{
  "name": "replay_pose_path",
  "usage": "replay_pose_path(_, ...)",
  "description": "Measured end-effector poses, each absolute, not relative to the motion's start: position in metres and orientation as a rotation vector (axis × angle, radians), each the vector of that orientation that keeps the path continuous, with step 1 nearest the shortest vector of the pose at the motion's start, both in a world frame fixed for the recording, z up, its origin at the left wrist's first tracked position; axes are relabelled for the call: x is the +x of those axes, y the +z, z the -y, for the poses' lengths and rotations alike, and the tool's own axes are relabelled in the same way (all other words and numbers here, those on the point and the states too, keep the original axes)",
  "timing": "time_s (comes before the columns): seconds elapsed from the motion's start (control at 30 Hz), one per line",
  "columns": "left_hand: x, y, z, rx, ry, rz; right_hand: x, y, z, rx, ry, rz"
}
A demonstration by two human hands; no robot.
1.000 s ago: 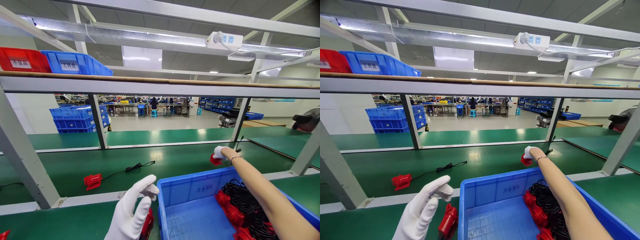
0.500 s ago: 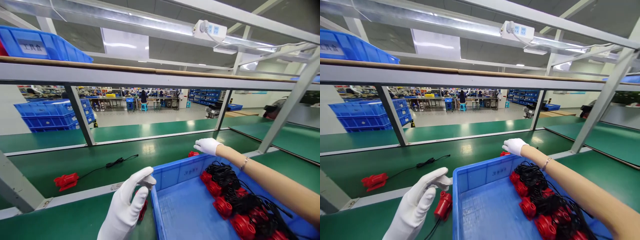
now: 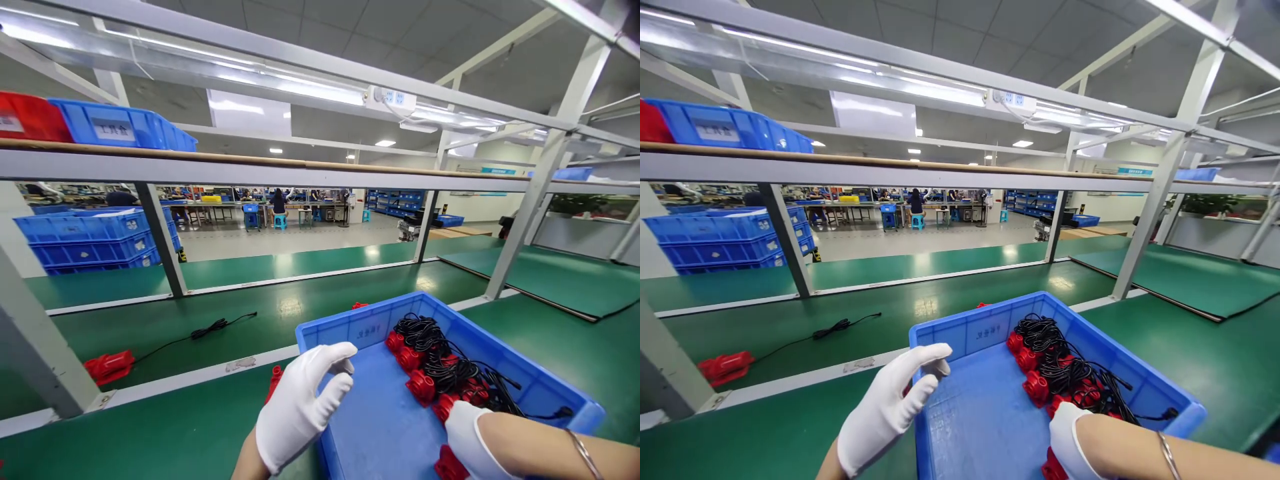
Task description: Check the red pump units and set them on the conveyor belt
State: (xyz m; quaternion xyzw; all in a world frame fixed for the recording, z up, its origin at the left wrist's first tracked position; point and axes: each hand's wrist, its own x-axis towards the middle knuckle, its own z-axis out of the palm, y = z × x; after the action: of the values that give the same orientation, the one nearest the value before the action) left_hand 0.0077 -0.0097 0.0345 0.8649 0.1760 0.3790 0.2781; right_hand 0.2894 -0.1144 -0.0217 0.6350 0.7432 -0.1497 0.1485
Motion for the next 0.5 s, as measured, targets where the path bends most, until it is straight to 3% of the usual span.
replay_pose_path(0.3,0.050,0.006,0.015,2.056,0.901,-0.648,0.297,0.078,0.073,2.007,-0.819,-2.390)
replay_pose_path(0.5,0.071,-0.002,0.036,1.654,0.931,-0.585,0.259,0.087,0.056,2.376,-1.210,-2.366)
